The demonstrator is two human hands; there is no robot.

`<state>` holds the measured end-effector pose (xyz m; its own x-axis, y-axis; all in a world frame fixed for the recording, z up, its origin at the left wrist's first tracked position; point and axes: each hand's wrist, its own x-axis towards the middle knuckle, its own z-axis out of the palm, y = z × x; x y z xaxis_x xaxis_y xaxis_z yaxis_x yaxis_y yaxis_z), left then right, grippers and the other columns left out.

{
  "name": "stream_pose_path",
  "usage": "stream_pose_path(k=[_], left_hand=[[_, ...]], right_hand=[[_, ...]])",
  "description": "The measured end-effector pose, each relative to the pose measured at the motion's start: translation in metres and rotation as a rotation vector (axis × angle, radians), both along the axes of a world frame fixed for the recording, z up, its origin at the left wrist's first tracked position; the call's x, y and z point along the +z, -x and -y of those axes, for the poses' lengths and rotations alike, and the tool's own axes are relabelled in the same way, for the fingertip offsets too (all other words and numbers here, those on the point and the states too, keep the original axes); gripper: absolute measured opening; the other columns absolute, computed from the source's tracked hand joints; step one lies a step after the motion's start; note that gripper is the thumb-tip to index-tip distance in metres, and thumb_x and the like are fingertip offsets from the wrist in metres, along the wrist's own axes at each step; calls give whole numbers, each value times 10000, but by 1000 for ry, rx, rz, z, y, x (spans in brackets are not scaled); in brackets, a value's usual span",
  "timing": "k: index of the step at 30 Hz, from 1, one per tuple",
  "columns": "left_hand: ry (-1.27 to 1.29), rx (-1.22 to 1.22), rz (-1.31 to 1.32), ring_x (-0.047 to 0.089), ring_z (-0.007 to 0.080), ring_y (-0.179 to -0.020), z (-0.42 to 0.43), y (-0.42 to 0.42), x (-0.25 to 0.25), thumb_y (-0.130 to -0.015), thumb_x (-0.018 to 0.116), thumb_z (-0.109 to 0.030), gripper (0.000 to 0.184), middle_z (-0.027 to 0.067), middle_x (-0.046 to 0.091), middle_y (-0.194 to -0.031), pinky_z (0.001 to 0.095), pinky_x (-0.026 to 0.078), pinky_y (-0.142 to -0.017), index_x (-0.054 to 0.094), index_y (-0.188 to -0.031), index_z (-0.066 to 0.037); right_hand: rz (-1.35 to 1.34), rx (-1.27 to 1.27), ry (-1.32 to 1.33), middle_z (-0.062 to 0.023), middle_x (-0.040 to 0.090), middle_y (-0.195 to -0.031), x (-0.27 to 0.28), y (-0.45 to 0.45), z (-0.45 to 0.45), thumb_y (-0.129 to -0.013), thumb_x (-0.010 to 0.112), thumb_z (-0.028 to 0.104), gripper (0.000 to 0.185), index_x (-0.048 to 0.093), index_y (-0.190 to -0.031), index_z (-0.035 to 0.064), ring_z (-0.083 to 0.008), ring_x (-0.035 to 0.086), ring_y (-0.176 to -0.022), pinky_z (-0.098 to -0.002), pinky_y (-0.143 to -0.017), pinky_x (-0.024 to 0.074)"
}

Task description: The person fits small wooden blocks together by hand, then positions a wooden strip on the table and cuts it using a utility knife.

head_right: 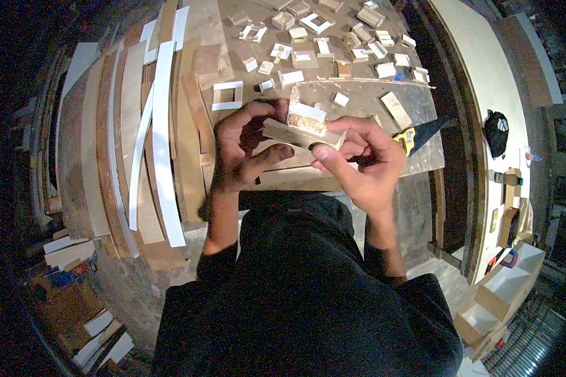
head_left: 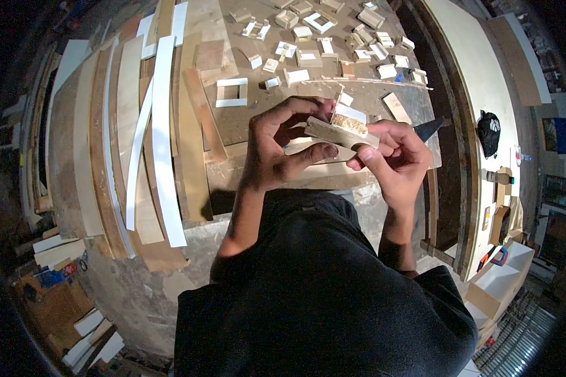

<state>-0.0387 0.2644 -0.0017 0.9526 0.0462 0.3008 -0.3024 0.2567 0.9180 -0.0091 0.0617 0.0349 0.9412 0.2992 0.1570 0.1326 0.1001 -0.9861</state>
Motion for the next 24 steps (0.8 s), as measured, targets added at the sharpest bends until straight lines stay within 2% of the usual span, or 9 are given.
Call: stream_pose_path(k=[4, 5, 6, 10, 15, 19, 21, 22, 24], left_hand=[[195, 94, -17, 632, 168, -1049, 13, -2, -7, -760, 822, -26, 556, 94, 647, -1187, 310, 529, -928, 592, -1266, -4], [192, 110, -141, 615, 152, -1021, 14, 3, -5, -761, 841, -109, 588, 70, 657, -1120, 296, 513, -898, 591, -1282, 0], [192, 111, -139, 615, 152, -1021, 16, 4, -7, -761, 841, -109, 588, 70, 657, -1120, 296, 513, -898, 591, -1282, 0], [282, 152, -203, 589, 134, -986, 20, 5, -16, -760, 845, -180, 608, 47, 651, -1050, 280, 481, -876, 597, -1284, 4], [380, 128, -182, 587, 131, -962, 22, 6, -12, -785, 821, -173, 600, 41, 647, -1035, 272, 464, -884, 579, -1299, 19], [651, 58, -213, 621, 164, -1013, 24, 10, -7, -860, 754, -176, 539, 59, 655, -1078, 313, 481, -932, 552, -1322, 15], [743, 16, -238, 631, 180, -1041, 19, 12, -9, -889, 727, -181, 510, 72, 657, -1107, 335, 488, -952, 546, -1322, 17], [788, -47, -247, 632, 193, -1065, 15, 13, -14, -906, 709, -196, 497, 87, 654, -1133, 354, 492, -965, 545, -1321, 23], [833, -109, -255, 633, 206, -1089, 12, 13, -18, -923, 691, -210, 486, 102, 651, -1160, 374, 495, -978, 543, -1319, 30]], right_hand=[[59, -25, 69, -8, 629, -738, -3, 4, -2, -786, 780, -49, 329, 647, -1088, -57, -47, 630, -653, -172, -574, 480], [78, -36, 98, -4, 633, -742, -5, 5, -2, -779, 791, -37, 336, 653, -1085, -52, -39, 624, -649, -165, -570, 454], [97, -47, 126, 1, 638, -745, -5, 5, -2, -771, 801, -25, 343, 658, -1082, -47, -32, 618, -646, -158, -566, 428], [93, -65, 67, -6, 648, -747, 1, 7, -8, -758, 812, -9, 351, 667, -1076, -43, -27, 610, -638, -159, -560, 436], [209, -25, 233, -23, 663, -740, 5, 9, -4, -721, 837, 23, 425, 676, -1112, -21, -32, 623, -640, -174, -547, 464], [324, -1, 274, -41, 689, -789, 9, 7, -3, -698, 854, 69, 496, 674, -1155, 0, -64, 644, -651, -202, -586, 501], [337, 23, 279, -90, 710, -986, 11, 1, -1, -672, 871, 162, 569, 673, -1187, 20, -110, 667, -743, -230, -637, 525], [338, 24, 278, -90, 710, -986, 15, -2, -1, -672, 871, 162, 569, 673, -1187, 20, -110, 667, -743, -230, -637, 525], [386, 119, 275, -125, 662, -1196, 24, -10, -2, -652, 873, 241, 613, 678, -1198, 43, -145, 666, -881, -254, -696, 531]])
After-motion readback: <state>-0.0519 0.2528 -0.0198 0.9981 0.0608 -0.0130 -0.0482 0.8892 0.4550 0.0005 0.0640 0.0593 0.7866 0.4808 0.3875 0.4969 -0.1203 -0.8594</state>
